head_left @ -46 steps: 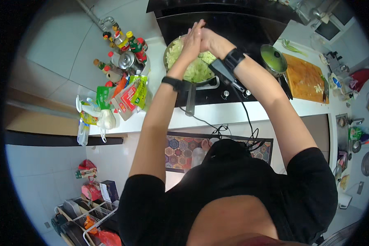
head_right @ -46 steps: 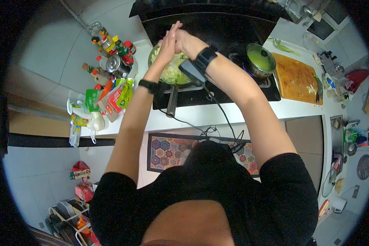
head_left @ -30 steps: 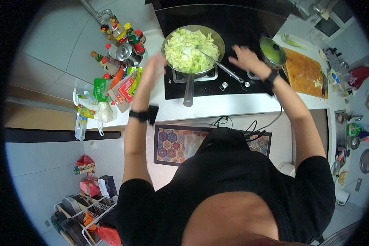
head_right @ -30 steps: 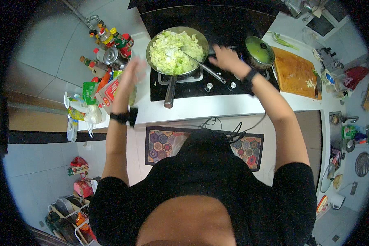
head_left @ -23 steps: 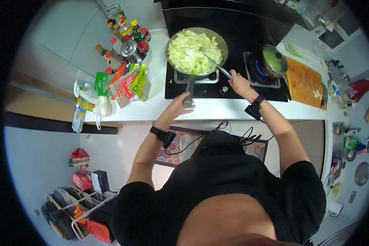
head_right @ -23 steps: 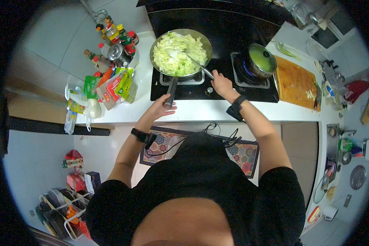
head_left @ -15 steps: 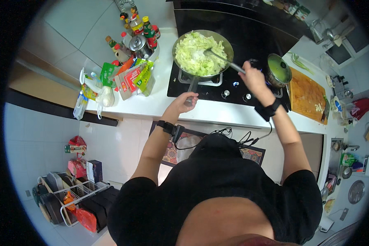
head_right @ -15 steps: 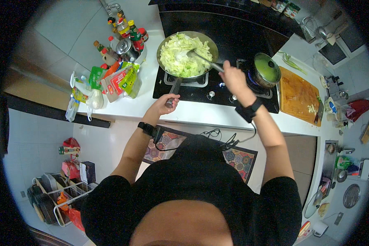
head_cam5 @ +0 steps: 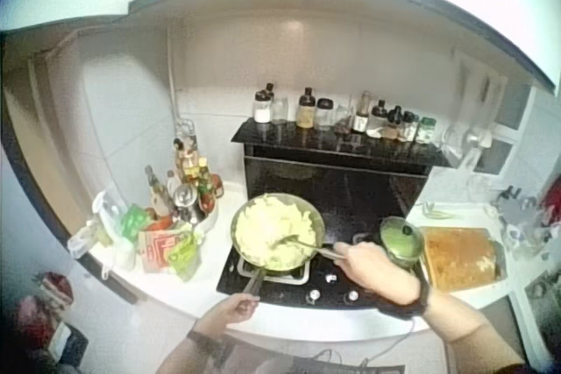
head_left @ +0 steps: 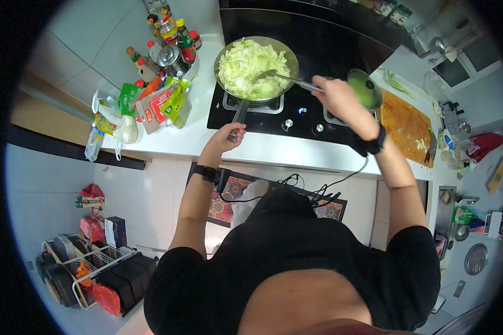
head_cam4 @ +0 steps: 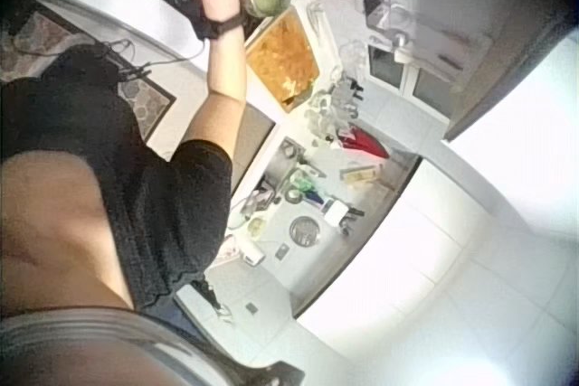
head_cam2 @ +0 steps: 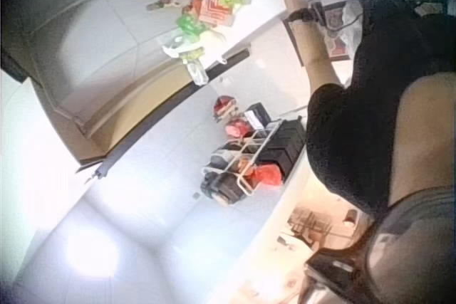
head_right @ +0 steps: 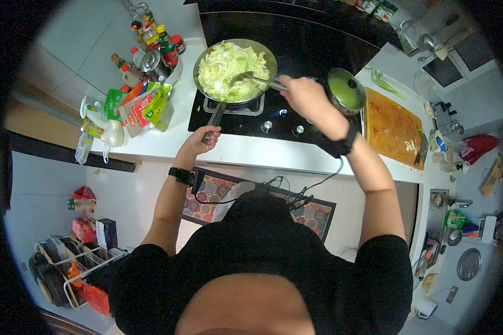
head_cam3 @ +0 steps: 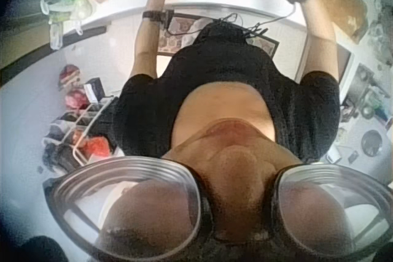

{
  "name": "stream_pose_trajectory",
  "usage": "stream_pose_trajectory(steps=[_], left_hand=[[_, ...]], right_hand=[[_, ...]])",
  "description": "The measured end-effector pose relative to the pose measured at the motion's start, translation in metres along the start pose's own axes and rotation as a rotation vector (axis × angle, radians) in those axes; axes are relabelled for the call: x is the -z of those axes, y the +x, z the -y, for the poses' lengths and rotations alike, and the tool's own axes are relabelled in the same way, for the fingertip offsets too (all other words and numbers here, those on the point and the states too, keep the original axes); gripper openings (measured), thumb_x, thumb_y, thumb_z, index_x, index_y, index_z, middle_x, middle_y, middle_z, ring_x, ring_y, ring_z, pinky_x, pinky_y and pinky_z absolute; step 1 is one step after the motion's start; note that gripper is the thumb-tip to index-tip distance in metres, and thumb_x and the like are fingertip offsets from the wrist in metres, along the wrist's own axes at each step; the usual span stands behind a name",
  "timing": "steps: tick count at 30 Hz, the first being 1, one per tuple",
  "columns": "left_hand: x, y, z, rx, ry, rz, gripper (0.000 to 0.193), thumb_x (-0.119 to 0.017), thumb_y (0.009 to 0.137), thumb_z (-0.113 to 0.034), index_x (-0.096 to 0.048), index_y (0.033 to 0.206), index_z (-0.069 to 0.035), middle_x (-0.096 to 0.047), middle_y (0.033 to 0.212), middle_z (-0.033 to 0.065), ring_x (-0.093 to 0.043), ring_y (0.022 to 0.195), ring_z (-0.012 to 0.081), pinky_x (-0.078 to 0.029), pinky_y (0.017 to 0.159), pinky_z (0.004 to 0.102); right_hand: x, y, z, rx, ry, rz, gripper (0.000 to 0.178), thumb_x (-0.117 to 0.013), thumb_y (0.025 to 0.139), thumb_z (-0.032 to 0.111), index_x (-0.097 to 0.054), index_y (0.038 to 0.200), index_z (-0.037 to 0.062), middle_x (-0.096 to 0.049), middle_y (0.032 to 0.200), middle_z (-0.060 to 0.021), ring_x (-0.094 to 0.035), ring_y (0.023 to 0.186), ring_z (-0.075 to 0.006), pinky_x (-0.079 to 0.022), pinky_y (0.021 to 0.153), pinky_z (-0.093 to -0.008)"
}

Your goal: The person is stir-frying ingredients including cabbage in a pan on a stove.

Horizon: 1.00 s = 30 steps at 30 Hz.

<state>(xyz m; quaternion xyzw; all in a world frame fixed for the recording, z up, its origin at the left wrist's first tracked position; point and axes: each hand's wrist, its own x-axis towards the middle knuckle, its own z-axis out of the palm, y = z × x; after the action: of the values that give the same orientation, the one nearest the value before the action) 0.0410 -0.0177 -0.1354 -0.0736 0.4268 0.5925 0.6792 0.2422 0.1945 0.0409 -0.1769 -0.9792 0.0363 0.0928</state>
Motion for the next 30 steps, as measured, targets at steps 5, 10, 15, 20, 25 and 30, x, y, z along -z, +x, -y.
stream_pose_trajectory(steps=[5, 10, 15, 20, 25, 30], left_hand=[[0.004, 0.005, -0.001, 0.013, 0.016, 0.027, 0.011, -0.059, 0.075, -0.007, -0.049, 0.072, -0.007, -0.049, 0.059, -0.0001, -0.042, 0.046, 0.0061, -0.034, 0.039, 0.0163], [-0.002, 0.010, -0.003, 0.011, 0.058, 0.101, 0.010, -0.059, 0.074, -0.005, -0.049, 0.073, -0.003, -0.050, 0.062, 0.0042, -0.045, 0.049, 0.0091, -0.037, 0.042, 0.0185], [0.010, 0.003, -0.003, 0.008, 0.077, 0.085, 0.013, -0.058, 0.079, -0.011, -0.047, 0.073, -0.008, -0.050, 0.062, 0.0009, -0.045, 0.048, 0.0070, -0.040, 0.041, 0.0178], [0.004, 0.003, -0.008, 0.034, 0.119, 0.082, 0.013, -0.057, 0.079, -0.011, -0.047, 0.073, -0.008, -0.050, 0.062, 0.0010, -0.046, 0.048, 0.0075, -0.040, 0.041, 0.0186], [0.000, 0.002, -0.004, 0.017, 0.105, 0.101, 0.014, -0.057, 0.079, -0.011, -0.047, 0.071, -0.008, -0.049, 0.062, 0.0016, -0.046, 0.049, 0.0089, -0.039, 0.042, 0.0199], [0.012, 0.011, -0.002, 0.002, 0.054, 0.143, 0.011, -0.060, 0.076, -0.005, -0.049, 0.077, -0.004, -0.051, 0.065, 0.0047, -0.048, 0.053, 0.0126, -0.041, 0.044, 0.0228]], right_hand=[[-0.007, 0.006, 0.021, -0.079, -0.038, 0.126, 0.017, -0.059, 0.076, 0.016, -0.055, 0.090, 0.0082, -0.060, 0.071, -0.0166, -0.060, 0.070, -0.0338, -0.048, 0.058, -0.0431], [-0.049, 0.028, 0.001, -0.220, -0.001, 0.000, 0.018, -0.056, 0.079, 0.018, -0.050, 0.092, 0.0069, -0.060, 0.073, -0.0187, -0.059, 0.067, -0.0365, -0.047, 0.057, -0.0463], [-0.012, 0.016, -0.029, -0.315, 0.255, 0.042, 0.023, -0.054, 0.082, 0.023, -0.048, 0.090, 0.0029, -0.059, 0.080, -0.0214, -0.058, 0.078, -0.0375, -0.045, 0.065, -0.0437], [-0.085, 0.055, -0.044, -0.481, 0.202, -0.088, 0.025, -0.052, 0.083, 0.026, -0.047, 0.088, 0.0016, -0.059, 0.079, -0.0221, -0.058, 0.076, -0.0382, -0.045, 0.065, -0.0429], [-0.089, 0.050, 0.006, -0.717, 0.536, 0.121, 0.021, -0.049, 0.086, 0.022, -0.043, 0.089, 0.0018, -0.057, 0.070, -0.0219, -0.058, 0.066, -0.0357, -0.044, 0.055, -0.0411], [-0.063, -0.011, 0.019, -0.202, 0.305, 0.086, 0.016, -0.049, 0.086, 0.020, -0.039, 0.090, 0.0077, -0.053, 0.059, -0.0194, -0.054, 0.056, -0.0388, -0.041, 0.048, -0.0448]])
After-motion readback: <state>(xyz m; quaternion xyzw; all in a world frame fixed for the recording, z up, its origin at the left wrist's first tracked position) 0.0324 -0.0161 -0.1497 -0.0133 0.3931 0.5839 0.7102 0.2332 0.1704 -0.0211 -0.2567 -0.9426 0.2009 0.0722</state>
